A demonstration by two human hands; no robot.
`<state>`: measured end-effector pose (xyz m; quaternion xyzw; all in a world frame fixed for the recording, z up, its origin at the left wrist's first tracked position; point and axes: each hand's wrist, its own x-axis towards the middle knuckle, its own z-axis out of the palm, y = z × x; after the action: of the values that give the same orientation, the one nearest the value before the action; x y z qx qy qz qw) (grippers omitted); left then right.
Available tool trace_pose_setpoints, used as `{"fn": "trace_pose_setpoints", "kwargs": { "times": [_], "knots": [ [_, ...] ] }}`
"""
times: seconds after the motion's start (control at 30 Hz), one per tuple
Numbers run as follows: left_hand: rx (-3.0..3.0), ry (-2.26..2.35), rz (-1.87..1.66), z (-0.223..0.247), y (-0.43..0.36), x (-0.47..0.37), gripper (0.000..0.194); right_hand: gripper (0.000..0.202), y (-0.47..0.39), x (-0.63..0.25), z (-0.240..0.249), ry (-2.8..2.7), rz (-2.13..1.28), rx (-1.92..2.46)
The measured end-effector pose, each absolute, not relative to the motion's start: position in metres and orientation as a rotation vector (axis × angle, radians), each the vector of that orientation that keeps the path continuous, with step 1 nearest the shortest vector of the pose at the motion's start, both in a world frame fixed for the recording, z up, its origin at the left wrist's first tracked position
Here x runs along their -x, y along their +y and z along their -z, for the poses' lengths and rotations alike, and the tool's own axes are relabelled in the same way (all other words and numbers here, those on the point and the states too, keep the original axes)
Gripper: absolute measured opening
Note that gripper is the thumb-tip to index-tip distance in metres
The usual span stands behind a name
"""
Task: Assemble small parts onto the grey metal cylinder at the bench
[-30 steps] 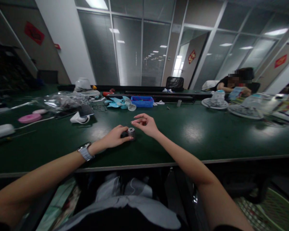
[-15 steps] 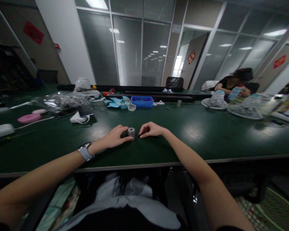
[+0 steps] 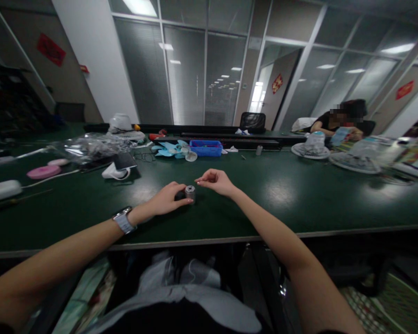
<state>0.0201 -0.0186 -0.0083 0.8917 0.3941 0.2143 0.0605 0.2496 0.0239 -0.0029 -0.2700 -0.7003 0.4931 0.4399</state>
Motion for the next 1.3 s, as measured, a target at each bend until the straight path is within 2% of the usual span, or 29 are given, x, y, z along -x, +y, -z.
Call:
{"fn": "trace_pose_setpoints", "kwargs": {
  "times": [0.4,0.87,1.3],
  "knots": [
    [-2.671,1.182,-0.664,0.011,-0.017,-0.02,0.051,0.022,0.001,-0.221,0.001,-1.884,-1.0,0.651],
    [-2.687,1.171,-0.671,0.009,-0.018,-0.02,0.043,0.009,-0.005,-0.223,-0.005,-2.006,-0.723,0.69],
    [-2.69,1.171,-0.681,0.009,-0.018,-0.021,0.04,0.03,-0.007,-0.219,-0.006,-1.907,-0.649,0.852]
  ]
}}
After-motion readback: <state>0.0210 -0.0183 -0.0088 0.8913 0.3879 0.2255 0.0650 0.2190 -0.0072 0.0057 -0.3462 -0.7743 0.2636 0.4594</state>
